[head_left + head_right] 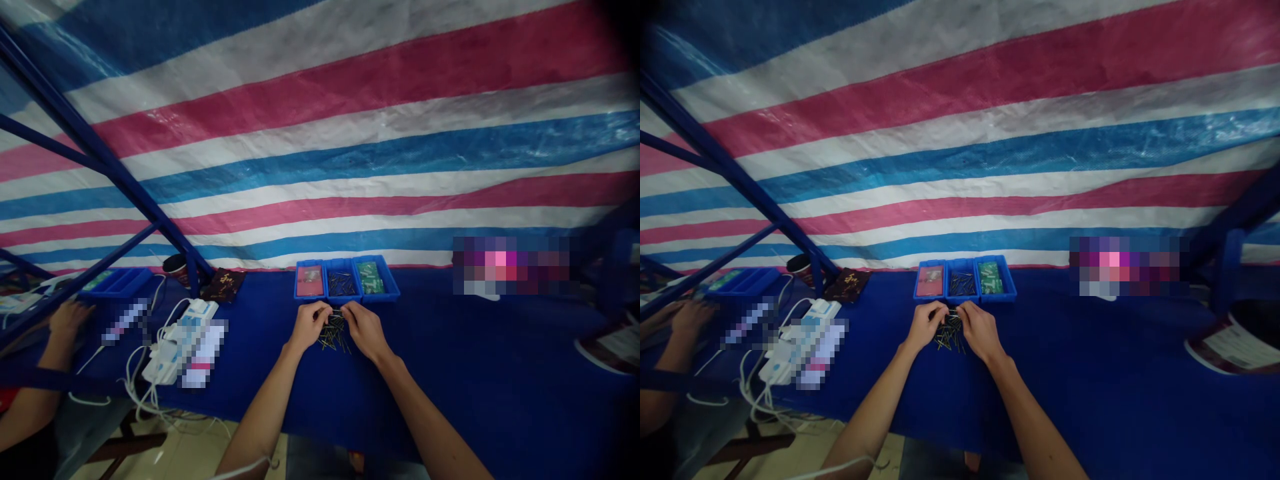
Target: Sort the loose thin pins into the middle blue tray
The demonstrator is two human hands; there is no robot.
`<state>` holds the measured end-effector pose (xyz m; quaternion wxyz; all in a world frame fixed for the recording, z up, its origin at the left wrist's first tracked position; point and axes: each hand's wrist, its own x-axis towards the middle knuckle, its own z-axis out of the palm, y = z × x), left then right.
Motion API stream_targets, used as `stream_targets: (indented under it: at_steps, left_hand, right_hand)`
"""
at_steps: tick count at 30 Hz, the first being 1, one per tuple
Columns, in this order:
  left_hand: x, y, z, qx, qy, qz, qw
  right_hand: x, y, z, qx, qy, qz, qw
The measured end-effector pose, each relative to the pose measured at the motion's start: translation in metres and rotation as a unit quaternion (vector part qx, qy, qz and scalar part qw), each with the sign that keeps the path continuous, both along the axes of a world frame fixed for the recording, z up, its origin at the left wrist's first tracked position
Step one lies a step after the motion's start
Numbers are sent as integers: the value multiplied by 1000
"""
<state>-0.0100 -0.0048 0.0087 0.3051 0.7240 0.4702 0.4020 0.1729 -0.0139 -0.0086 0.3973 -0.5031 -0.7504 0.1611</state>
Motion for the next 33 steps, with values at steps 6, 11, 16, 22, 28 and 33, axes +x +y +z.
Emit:
stream_targets:
  at_steps: [6,11,16,22,28,33]
  left_hand:
    - [0,1,-2,2,-5,1,1000]
    - [-1,1,-3,4,0,13,1000]
    - [-1,2,-3,1,-3,11,1000]
    - [1,1,-3,7,6,-15,1000]
    - [2,0,-1,16,22,-34,999]
    - [1,0,-1,8,13,-28,999]
  right_hand:
    - [0,0,-1,-4,-6,-16,1000]
    - [0,-1,0,-13,54,12,998]
    - [0,2,-2,-9,66,36,997]
    - [2,2,-4,-13,61,23,998]
    - [1,0,0,-28,25,26,999]
    - [0,0,-2,-35,45,41,998]
